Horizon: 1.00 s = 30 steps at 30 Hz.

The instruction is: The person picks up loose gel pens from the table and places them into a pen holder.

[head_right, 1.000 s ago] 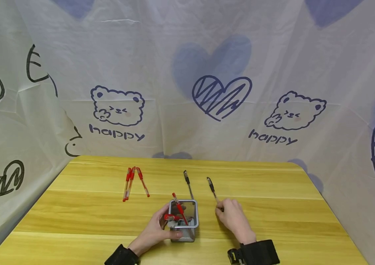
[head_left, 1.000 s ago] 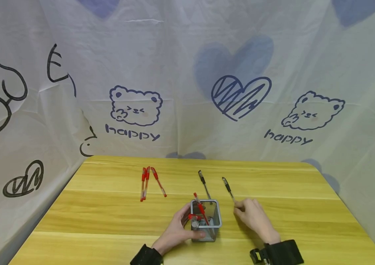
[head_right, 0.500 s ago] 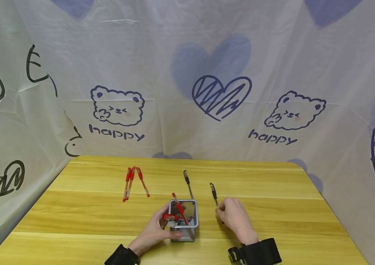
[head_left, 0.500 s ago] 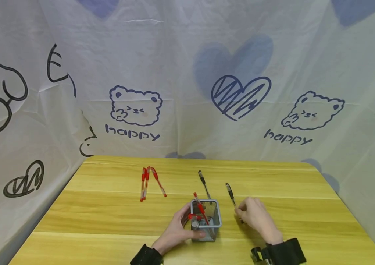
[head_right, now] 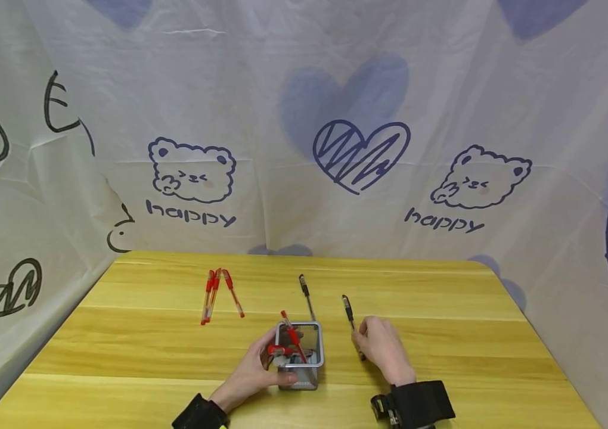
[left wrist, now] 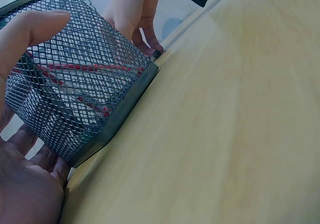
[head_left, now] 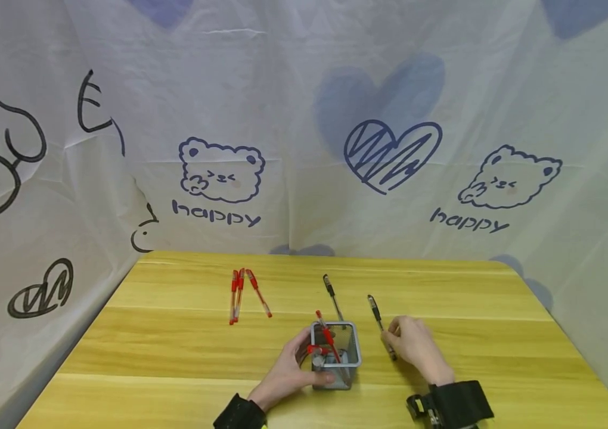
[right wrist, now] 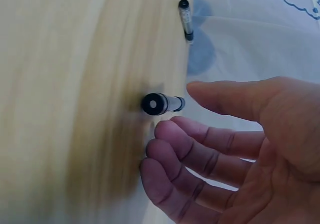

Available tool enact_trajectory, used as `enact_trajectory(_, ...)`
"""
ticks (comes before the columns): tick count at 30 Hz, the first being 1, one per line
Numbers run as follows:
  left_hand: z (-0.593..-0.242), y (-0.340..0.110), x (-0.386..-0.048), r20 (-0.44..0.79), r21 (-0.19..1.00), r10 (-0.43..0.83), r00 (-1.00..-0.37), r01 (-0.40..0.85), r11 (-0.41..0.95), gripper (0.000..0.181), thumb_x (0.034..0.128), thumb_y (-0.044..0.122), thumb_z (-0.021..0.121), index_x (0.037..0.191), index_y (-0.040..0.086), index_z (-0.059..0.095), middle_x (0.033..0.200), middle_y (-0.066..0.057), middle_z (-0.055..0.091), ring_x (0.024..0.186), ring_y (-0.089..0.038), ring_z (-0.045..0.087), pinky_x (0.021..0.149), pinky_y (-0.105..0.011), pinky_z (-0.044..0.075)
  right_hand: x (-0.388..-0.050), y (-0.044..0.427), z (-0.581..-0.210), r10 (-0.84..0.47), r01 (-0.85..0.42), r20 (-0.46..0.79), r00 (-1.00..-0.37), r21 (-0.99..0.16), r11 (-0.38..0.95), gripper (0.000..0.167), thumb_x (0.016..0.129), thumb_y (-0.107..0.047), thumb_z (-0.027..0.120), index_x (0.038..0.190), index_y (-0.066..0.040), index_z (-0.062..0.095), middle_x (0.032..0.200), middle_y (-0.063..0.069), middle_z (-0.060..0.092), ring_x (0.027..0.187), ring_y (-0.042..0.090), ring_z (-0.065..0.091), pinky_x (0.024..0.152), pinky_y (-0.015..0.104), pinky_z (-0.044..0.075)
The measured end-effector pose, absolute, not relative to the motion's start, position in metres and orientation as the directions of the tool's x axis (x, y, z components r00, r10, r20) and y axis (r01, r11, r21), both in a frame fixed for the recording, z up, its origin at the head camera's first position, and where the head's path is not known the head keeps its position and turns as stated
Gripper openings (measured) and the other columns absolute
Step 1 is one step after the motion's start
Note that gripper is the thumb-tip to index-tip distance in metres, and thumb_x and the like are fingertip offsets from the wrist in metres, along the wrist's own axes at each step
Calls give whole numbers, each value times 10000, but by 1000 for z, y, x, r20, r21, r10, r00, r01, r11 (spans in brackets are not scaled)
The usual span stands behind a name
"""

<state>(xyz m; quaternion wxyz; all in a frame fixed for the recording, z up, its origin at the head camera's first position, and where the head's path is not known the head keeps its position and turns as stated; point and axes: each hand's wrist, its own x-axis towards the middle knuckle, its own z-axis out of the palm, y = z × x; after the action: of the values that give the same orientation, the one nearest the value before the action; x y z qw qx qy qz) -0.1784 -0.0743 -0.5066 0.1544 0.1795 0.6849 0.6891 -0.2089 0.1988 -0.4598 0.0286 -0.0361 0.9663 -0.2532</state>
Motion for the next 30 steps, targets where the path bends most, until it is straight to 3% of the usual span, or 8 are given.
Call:
enact_trajectory(4,-507,-74,-179,37,999,460,-887,33,-15,841,770,109,843,1506,147,438,1447,-104,568,1446,-314,422,1256,-573,257,-216,198,-462,-78,-36,-68,-995,-485,874,205,952,-207,672,811,-69,617,630,1,506,546,132,404,534,235,294)
enact_trajectory(9,-507,-74,-179,42,999,465,-884,37,-20,852,771,104,841,1513,119,423,1446,-114,566,1437,-304,432,1252,-577,260,-226,195,-461,-87,-21,-116,-989,-482,876,454,969,-244,650,568,-165,453,506,-50,284,474,96,210,504,225,163)
enact_trajectory(12,-507,-74,-178,47,999,467,-883,41,-23,851,777,106,838,1517,113,417,1449,-126,560,1439,-313,428,1251,-582,259,-229,193,-460,-88,-18,-133,-987,-457,889,524,983,-249,629,504,-184,428,473,-61,266,449,87,198,478,218,156)
enact_trajectory(22,-507,-75,-179,49,999,465,-884,44,-21,839,777,102,831,1511,154,429,1462,-131,549,1457,-324,402,1253,-596,239,-229,189,-459,-80,-24,-129,-988,-387,922,433,975,-131,572,565,-158,435,516,-22,355,453,125,339,461,227,275)
enact_trajectory(30,-507,-74,-178,51,999,467,-883,45,-23,832,775,95,825,1506,144,432,1462,-144,544,1445,-314,417,1249,-598,249,-226,191,-461,-89,-36,-111,-990,-408,912,308,975,-92,537,674,-115,477,554,-11,356,472,125,347,461,227,274)
